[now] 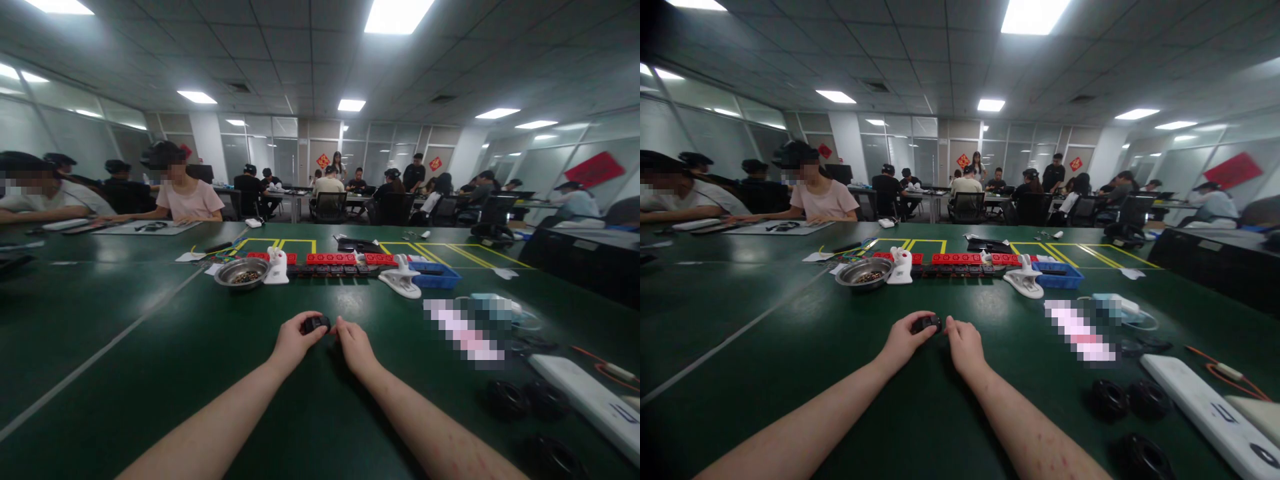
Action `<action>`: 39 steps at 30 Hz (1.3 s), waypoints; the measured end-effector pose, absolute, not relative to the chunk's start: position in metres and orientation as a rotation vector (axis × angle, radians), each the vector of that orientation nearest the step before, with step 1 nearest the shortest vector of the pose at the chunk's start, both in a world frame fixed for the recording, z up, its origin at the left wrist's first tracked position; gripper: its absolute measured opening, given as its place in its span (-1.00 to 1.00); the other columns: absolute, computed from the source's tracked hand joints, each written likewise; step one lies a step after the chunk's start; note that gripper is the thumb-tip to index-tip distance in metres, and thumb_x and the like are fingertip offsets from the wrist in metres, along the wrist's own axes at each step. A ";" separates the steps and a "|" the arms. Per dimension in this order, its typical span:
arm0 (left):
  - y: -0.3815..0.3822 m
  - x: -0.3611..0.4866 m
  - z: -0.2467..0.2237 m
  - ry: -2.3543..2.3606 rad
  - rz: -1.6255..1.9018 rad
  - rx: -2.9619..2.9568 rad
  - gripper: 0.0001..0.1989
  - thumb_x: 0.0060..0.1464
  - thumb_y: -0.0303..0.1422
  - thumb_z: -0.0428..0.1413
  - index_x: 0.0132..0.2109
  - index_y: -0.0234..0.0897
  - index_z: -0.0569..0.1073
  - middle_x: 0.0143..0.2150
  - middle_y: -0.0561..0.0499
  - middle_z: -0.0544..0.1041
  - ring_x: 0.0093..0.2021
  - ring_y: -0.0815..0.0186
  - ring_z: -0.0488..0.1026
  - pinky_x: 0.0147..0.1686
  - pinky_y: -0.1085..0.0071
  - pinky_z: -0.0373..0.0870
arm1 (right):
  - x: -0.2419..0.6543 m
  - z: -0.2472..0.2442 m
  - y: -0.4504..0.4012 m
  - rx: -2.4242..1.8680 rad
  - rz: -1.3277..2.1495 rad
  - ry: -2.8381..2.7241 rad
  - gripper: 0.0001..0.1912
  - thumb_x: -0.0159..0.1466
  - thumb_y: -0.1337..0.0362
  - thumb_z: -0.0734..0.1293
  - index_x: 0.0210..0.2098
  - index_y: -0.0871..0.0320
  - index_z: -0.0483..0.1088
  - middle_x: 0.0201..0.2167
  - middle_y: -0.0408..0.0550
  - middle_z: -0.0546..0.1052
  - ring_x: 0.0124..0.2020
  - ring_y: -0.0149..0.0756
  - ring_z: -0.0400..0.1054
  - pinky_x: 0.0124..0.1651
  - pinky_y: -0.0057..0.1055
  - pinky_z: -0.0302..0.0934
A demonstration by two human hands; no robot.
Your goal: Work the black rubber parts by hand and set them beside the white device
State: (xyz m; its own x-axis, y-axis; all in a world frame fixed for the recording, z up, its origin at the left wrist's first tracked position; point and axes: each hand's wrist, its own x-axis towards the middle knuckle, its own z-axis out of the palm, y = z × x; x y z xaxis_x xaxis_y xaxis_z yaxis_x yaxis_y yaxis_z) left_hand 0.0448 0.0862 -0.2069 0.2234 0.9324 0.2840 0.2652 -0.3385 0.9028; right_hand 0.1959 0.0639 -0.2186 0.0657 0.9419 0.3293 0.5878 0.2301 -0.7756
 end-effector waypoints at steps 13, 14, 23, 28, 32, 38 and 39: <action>0.081 0.045 -0.202 1.083 1.160 1.752 -0.61 -0.09 -0.17 0.05 -0.13 -0.30 0.41 -0.15 -0.07 0.46 -0.14 0.21 0.37 -0.13 0.33 0.29 | 0.193 -0.209 0.054 -1.158 0.484 -1.735 -0.77 0.14 0.20 0.20 -0.27 0.21 0.33 -0.40 -0.06 0.38 -0.37 -0.34 0.22 -0.29 -0.45 0.11; 0.082 0.045 -0.204 1.086 1.167 1.715 -0.62 -0.08 -0.16 0.03 -0.15 -0.32 0.42 -0.18 -0.08 0.47 -0.16 0.22 0.38 -0.15 0.34 0.31 | 0.192 -0.208 0.051 -1.148 0.437 -1.762 -0.76 0.13 0.23 0.21 -0.23 0.19 0.31 -0.38 -0.06 0.38 -0.35 -0.34 0.22 -0.27 -0.43 0.11; 0.080 0.046 -0.205 1.168 1.204 1.738 -0.69 -0.11 -0.20 0.06 -0.23 -0.30 0.44 -0.29 -0.05 0.49 -0.29 0.25 0.41 -0.28 0.37 0.34 | 0.194 -0.214 0.056 -1.273 0.470 -1.580 -0.67 0.19 0.08 0.11 -0.33 0.21 0.31 -0.45 -0.07 0.37 -0.36 -0.33 0.23 -0.28 -0.43 0.10; 0.070 0.044 -0.195 1.113 1.143 1.983 -0.69 -0.17 -0.25 0.13 -0.19 -0.17 0.43 -0.21 0.03 0.47 -0.20 0.26 0.38 -0.17 0.36 0.29 | 0.199 -0.217 0.062 -1.345 0.789 -1.513 -0.34 0.21 -0.07 -0.11 -0.70 0.24 0.26 -0.72 -0.10 0.27 -0.59 -0.39 0.19 -0.42 -0.46 0.04; 0.066 0.044 -0.194 1.013 1.069 2.055 -0.62 -0.23 -0.26 0.18 -0.16 -0.16 0.43 -0.20 0.02 0.47 -0.18 0.24 0.37 -0.15 0.35 0.28 | 0.198 -0.218 0.061 -1.249 0.882 -1.485 -0.41 0.14 -0.13 0.03 -0.72 0.24 0.19 -0.75 -0.15 0.21 -0.64 -0.44 0.12 -0.50 -0.50 0.00; 0.073 0.045 -0.201 1.074 1.102 1.850 -0.56 -0.15 -0.17 0.11 -0.08 -0.25 0.39 -0.14 -0.07 0.45 -0.15 0.21 0.37 -0.16 0.34 0.30 | 0.194 -0.212 0.059 -1.131 0.737 -1.601 -0.65 0.17 0.08 0.12 -0.44 0.26 0.32 -0.55 -0.10 0.34 -0.49 -0.38 0.21 -0.41 -0.49 0.08; 0.075 0.046 -0.202 1.065 1.100 1.753 -0.56 -0.10 -0.13 0.05 -0.10 -0.30 0.39 -0.19 -0.10 0.47 -0.22 0.22 0.41 -0.26 0.37 0.34 | 0.194 -0.211 0.057 -1.119 0.689 -1.655 -0.71 0.17 0.15 0.14 -0.34 0.25 0.32 -0.47 -0.07 0.37 -0.43 -0.37 0.22 -0.36 -0.47 0.10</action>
